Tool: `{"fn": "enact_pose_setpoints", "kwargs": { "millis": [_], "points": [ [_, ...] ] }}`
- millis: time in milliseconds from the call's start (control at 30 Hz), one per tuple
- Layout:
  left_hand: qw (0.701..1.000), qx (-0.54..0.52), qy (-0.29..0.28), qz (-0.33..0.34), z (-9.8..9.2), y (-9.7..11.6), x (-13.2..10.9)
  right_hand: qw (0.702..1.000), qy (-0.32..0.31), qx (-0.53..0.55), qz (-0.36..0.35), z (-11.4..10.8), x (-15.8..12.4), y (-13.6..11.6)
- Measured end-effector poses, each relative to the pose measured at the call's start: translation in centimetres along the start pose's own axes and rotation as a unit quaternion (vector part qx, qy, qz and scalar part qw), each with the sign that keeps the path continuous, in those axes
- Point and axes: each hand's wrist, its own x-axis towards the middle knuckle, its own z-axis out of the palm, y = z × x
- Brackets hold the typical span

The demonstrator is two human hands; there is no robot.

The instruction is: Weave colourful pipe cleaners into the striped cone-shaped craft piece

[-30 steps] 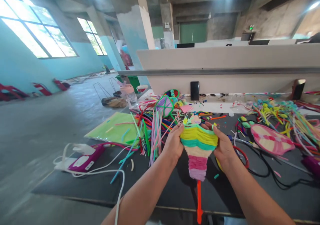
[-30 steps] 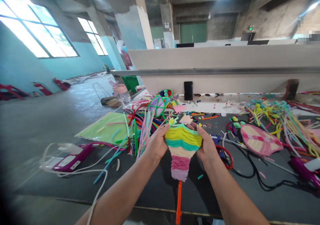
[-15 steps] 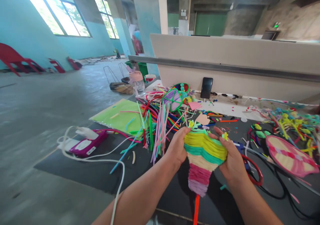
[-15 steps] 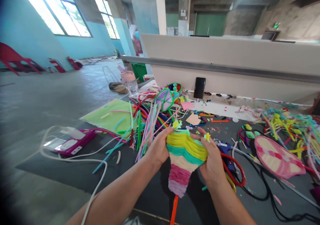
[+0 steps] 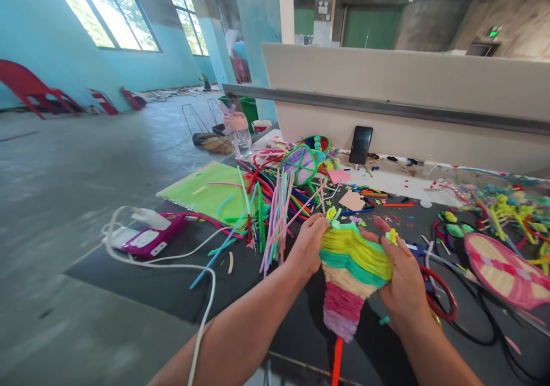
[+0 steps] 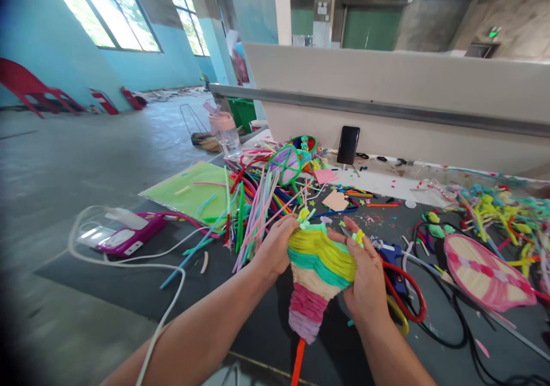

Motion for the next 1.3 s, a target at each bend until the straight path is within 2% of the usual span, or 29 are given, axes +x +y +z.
{"fn": "enact_pose_setpoints", "kwargs": {
  "millis": [467,800,933,1300],
  "points": [
    [0.997,-0.046,0.016,0.056,0.16,0.27,-0.21,1.0,0.002,-0.001,0.004,-0.09,-0.04,0.05],
    [0.998,-0.061,0.004,0.006,-0.16,-0.01,0.14,1.0,-0.006,0.002,-0.003,-0.15,0.03,0.13],
    [0.997,-0.072,0.001,-0.008,0.0,0.01,0.08,1.0,0.01,0.002,-0.003,0.03,-0.1,-0.01],
    [0.999,-0.051,-0.014,-0.001,0.27,0.31,-0.17,1.0,0.02,0.011,0.003,0.24,-0.22,-0.03]
  ]
}}
